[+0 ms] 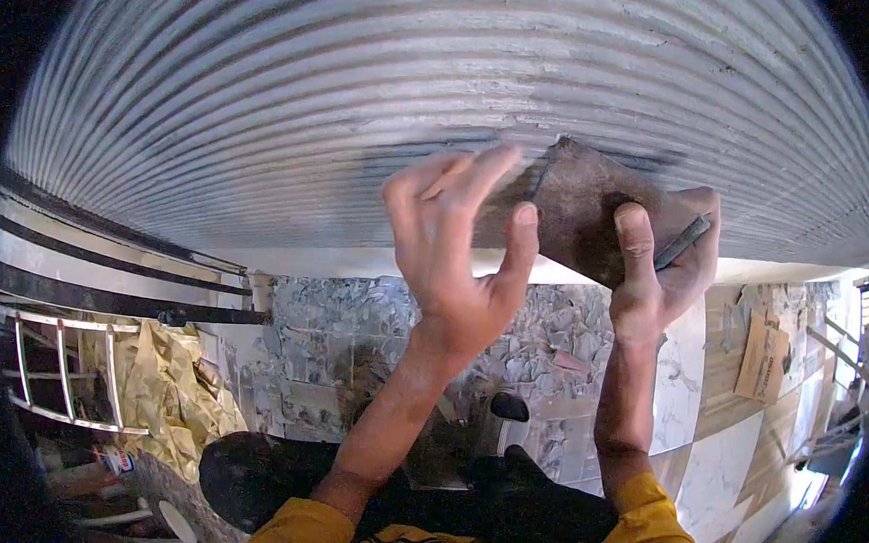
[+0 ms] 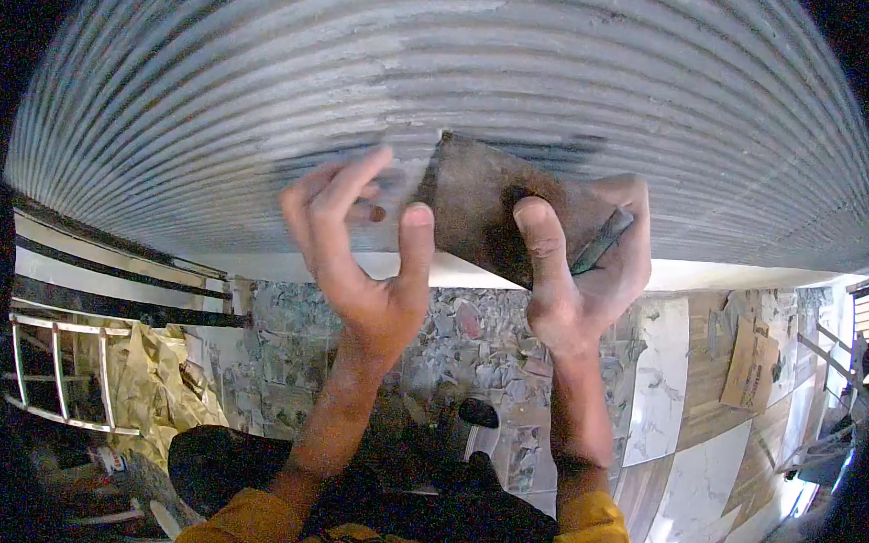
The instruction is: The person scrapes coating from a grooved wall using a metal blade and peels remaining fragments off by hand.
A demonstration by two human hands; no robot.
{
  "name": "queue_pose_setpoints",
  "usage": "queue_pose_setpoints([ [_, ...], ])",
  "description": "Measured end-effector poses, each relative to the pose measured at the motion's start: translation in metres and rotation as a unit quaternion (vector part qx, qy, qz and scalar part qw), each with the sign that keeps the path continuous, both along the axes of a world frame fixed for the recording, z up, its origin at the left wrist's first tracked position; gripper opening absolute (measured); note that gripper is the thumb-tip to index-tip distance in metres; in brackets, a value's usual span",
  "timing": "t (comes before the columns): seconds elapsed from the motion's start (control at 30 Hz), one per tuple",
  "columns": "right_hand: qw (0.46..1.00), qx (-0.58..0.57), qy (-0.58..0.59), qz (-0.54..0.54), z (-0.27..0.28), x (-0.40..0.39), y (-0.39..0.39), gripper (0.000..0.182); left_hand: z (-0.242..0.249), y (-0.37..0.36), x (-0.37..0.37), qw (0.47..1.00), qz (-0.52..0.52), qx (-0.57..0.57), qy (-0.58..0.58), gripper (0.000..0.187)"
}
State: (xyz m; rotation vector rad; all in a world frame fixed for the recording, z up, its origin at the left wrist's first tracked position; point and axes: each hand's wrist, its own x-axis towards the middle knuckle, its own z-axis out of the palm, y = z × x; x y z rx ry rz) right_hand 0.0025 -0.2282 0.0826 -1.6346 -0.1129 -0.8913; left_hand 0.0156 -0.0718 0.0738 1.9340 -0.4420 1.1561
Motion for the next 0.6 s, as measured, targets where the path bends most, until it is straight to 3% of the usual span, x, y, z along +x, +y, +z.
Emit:
queue_pose_setpoints([
  [0.23,0.998,0.007,0.044,0.041,0.033,-0.008,-0.001,0.029,-0.002,-0.008,-0.004,0.999,-0.003,0.018,0.043,0.046],
  [0.4,0.985,-0.169,0.015,0.007,0.041,-0.009,-0.011,0.025,-0.005,-0.010,-0.004,0.997,0.024,0.052,0.050,0.046],
  [0.6,0.993,-0.066,0.053,0.078,0.047,-0.002,-0.011,0.021,-0.004,-0.013,-0.007,0.998,0.013,0.028,0.056,0.048],
])
